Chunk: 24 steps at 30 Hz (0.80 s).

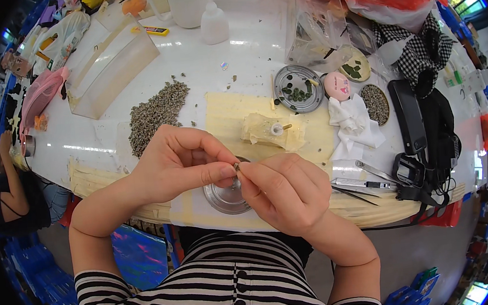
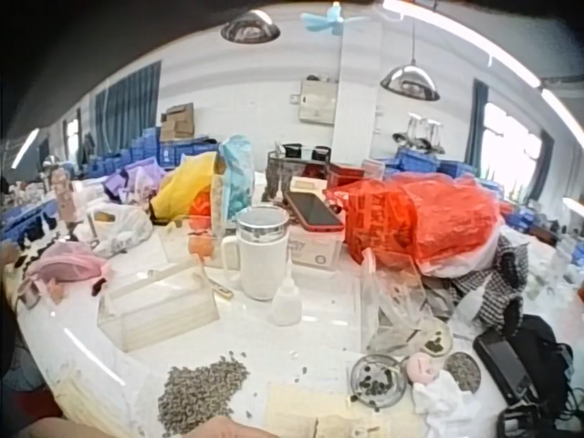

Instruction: The person assembles small electronic components by hand, inserting tiny pins into a circular connector and then pouring additional small parts from a plastic container onto the workspace.

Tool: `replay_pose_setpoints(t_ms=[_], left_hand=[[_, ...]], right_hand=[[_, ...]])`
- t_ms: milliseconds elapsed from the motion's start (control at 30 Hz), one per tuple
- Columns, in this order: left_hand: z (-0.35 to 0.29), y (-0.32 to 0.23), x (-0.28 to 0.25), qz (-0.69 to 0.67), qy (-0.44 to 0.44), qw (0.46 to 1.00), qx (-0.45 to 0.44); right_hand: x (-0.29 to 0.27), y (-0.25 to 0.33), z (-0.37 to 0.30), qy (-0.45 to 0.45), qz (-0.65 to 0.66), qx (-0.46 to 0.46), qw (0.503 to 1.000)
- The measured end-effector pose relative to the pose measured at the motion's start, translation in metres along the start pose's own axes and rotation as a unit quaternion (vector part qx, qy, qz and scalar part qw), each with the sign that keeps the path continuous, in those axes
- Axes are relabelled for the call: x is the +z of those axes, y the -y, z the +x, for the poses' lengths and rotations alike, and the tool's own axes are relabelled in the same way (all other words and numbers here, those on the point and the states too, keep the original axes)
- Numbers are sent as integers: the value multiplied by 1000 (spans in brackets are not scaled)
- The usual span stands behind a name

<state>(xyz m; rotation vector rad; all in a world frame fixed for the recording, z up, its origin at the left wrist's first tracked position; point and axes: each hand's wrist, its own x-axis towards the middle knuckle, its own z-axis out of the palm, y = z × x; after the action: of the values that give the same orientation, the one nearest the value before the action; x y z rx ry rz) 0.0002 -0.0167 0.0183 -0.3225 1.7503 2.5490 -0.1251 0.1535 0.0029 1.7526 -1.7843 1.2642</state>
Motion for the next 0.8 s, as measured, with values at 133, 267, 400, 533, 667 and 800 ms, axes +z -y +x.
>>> replay_pose_setpoints(t_ms=[133,267,400,533,667,800], left_hand=[[0,2,-1,-21,3,1000,4],[0,2,1,-27,0,1000,-6],[1,0,1,-39,11,999,-24],[-3,6,5,50,-34,997,54],[2,10,1,432,-81,822,362],[5,14,3,468,-103,769,422]], right_hand=[[2,0,0,0,13,4,1000],[1,1,0,1,15,14,1000],[1,1,0,-4,11,12,1000],[2,2,-1,1,24,43,999],[2,3,1,16,88,107,990],[-1,5,-1,59,191,239,950]])
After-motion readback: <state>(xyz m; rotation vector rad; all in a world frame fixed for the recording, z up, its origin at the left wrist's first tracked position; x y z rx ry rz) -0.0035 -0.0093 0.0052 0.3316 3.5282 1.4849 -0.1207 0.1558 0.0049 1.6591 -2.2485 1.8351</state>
